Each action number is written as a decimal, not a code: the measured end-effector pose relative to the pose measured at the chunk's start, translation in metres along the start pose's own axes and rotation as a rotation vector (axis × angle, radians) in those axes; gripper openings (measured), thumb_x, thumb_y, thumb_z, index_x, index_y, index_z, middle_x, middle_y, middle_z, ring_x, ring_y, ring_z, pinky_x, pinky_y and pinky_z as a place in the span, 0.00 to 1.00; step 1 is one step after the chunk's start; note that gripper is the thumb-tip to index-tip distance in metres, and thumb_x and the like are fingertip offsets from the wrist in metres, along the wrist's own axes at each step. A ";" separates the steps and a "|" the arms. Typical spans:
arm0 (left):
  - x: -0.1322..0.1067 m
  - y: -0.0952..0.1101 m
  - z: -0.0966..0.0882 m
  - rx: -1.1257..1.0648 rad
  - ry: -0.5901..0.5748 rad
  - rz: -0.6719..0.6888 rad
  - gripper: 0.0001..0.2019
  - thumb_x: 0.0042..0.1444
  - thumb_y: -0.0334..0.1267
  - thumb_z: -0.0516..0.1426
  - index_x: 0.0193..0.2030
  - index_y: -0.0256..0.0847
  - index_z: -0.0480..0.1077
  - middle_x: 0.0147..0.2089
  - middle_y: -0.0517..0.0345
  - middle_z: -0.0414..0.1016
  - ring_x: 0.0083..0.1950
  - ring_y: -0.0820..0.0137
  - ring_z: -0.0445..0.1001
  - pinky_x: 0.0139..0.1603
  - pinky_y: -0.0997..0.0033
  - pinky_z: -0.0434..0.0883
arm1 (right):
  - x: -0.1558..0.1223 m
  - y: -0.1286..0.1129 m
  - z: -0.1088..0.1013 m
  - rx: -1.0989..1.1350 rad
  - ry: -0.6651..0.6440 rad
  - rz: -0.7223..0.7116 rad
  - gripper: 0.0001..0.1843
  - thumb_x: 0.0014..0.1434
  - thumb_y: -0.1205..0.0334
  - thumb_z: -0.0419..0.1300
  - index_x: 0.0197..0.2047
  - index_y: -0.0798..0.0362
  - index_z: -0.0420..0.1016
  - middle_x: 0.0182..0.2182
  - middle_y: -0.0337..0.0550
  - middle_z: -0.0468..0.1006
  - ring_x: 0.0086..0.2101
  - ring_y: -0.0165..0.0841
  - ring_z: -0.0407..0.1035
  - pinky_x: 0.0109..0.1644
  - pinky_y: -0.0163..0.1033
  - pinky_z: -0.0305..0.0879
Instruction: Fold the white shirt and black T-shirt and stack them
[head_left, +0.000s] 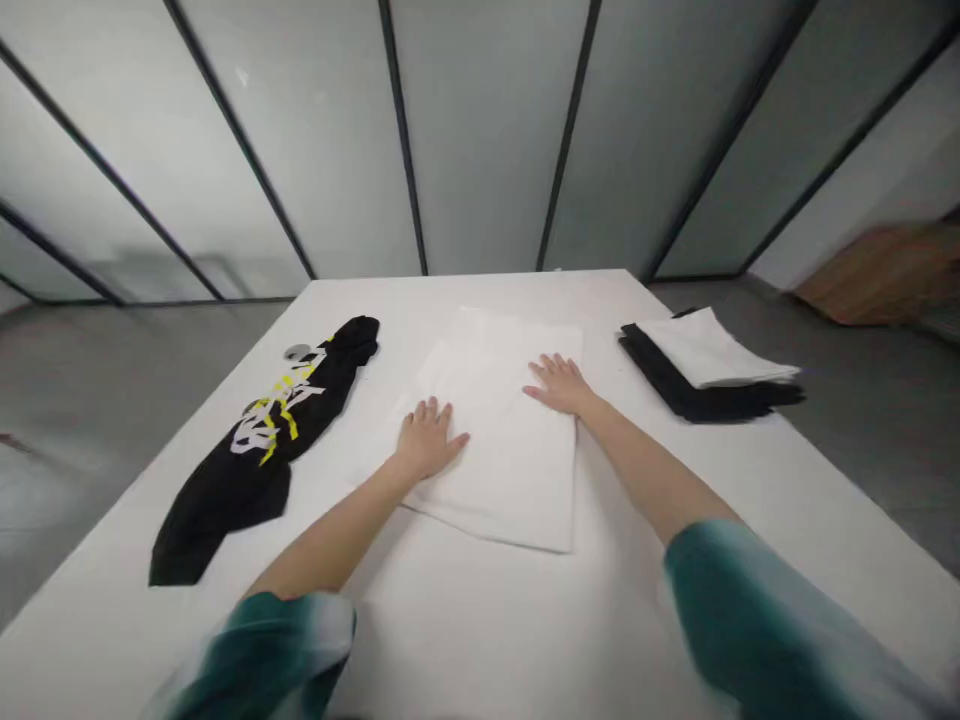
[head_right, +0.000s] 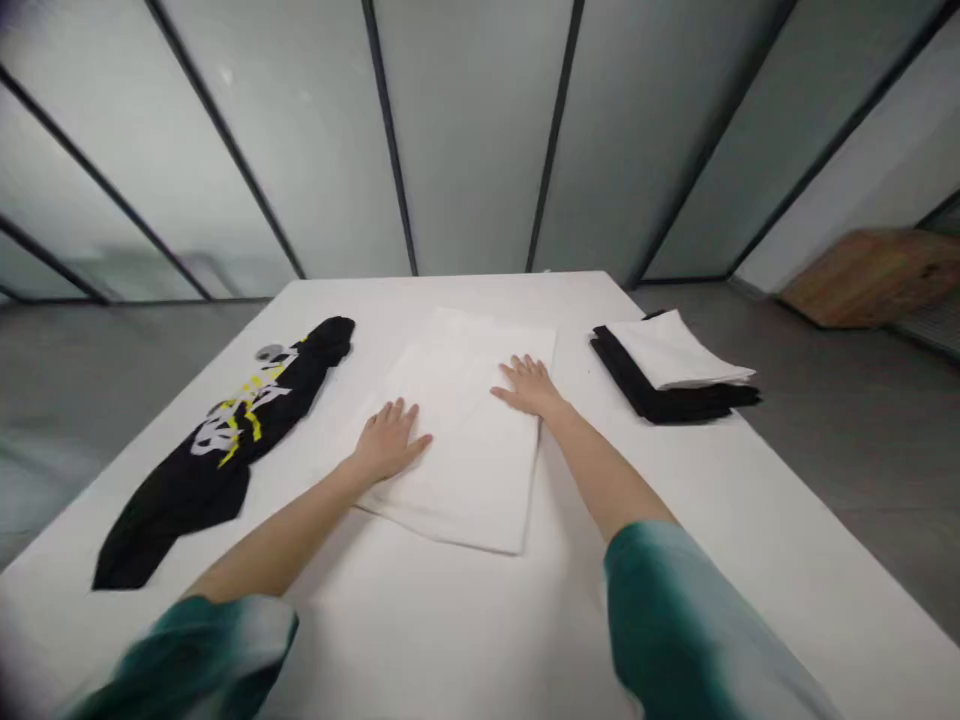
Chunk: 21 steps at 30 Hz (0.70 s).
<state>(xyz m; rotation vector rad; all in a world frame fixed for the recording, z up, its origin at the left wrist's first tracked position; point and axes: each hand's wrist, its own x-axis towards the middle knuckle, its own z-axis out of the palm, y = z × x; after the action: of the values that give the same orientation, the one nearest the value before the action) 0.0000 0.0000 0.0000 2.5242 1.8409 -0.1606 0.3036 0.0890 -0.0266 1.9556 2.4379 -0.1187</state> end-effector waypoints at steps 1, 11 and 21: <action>0.004 -0.007 -0.004 -0.032 -0.006 0.035 0.32 0.64 0.59 0.46 0.67 0.40 0.60 0.70 0.40 0.61 0.67 0.49 0.62 0.62 0.52 0.64 | 0.002 0.002 -0.004 -0.005 0.032 0.014 0.42 0.64 0.36 0.47 0.72 0.55 0.54 0.72 0.56 0.49 0.70 0.52 0.40 0.70 0.55 0.37; 0.092 -0.051 -0.008 -0.246 0.117 -0.317 0.25 0.64 0.52 0.47 0.56 0.35 0.70 0.59 0.38 0.70 0.61 0.53 0.68 0.58 0.58 0.66 | -0.035 0.014 -0.017 0.151 0.093 0.586 0.29 0.65 0.47 0.50 0.56 0.64 0.72 0.56 0.69 0.68 0.56 0.56 0.63 0.56 0.56 0.60; 0.137 -0.044 -0.006 -0.906 0.149 -0.454 0.09 0.49 0.35 0.61 0.38 0.40 0.71 0.46 0.43 0.78 0.58 0.51 0.72 0.54 0.60 0.68 | -0.030 0.004 -0.016 0.425 0.094 0.571 0.14 0.60 0.60 0.55 0.46 0.56 0.73 0.44 0.57 0.77 0.47 0.46 0.72 0.50 0.46 0.66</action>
<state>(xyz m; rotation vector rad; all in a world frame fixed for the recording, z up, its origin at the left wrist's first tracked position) -0.0002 0.1437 -0.0040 1.5286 1.8848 0.7063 0.3144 0.0618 -0.0094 2.8052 1.9044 -0.5803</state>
